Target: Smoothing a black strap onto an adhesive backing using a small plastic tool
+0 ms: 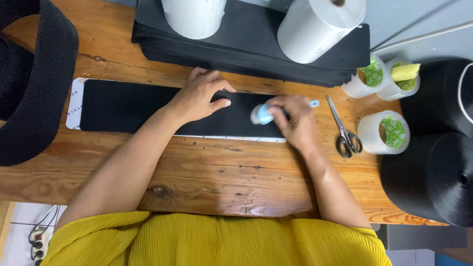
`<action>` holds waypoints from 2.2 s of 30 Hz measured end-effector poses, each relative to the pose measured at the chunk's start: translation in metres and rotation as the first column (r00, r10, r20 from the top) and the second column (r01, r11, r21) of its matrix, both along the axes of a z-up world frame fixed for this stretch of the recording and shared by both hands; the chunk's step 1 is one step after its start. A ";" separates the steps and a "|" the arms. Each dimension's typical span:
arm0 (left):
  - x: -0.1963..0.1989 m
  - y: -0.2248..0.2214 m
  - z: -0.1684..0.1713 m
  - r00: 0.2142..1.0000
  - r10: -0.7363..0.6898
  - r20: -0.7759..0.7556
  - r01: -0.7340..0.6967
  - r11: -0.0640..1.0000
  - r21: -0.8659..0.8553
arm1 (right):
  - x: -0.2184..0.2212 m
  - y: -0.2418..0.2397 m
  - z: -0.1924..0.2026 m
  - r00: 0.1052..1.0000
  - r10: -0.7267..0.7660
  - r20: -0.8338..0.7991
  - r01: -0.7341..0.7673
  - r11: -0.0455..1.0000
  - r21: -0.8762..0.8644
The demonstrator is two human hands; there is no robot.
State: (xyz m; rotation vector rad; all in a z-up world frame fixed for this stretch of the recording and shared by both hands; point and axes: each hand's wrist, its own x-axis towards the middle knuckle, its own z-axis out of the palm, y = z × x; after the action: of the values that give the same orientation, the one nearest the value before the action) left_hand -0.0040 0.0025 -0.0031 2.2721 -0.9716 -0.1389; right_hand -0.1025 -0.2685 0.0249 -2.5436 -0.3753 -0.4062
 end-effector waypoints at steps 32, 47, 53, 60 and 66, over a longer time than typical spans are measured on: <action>0.008 0.004 -0.002 0.998 -0.014 -0.056 0.013 1.000 -0.011 | 0.013 -0.040 0.004 0.930 0.339 0.140 -0.331 0.940 -0.079; 0.008 0.008 -0.004 0.999 -0.031 -0.039 0.028 0.998 -0.056 | 0.020 -0.083 -0.005 0.977 0.171 0.126 -0.131 0.952 -0.277; 0.007 0.007 -0.002 0.997 -0.025 -0.071 0.020 0.998 -0.062 | 0.015 -0.087 0.004 0.983 -0.178 0.050 0.185 0.946 -0.265; 0.007 0.008 -0.003 0.995 -0.025 -0.098 0.018 0.997 -0.070 | 0.011 -0.040 0.024 0.977 -0.089 -0.195 0.042 0.972 -0.233; 0.006 0.008 -0.002 0.995 -0.025 -0.101 0.019 0.998 -0.062 | 0.012 -0.084 0.004 0.959 -0.256 0.122 0.284 0.870 -0.403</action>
State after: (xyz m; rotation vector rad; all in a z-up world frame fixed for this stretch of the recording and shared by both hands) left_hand 0.0024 0.0104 -0.0047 2.1773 -0.9358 -0.2291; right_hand -0.0910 -0.3528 0.0289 -3.0245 -0.1334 -0.5655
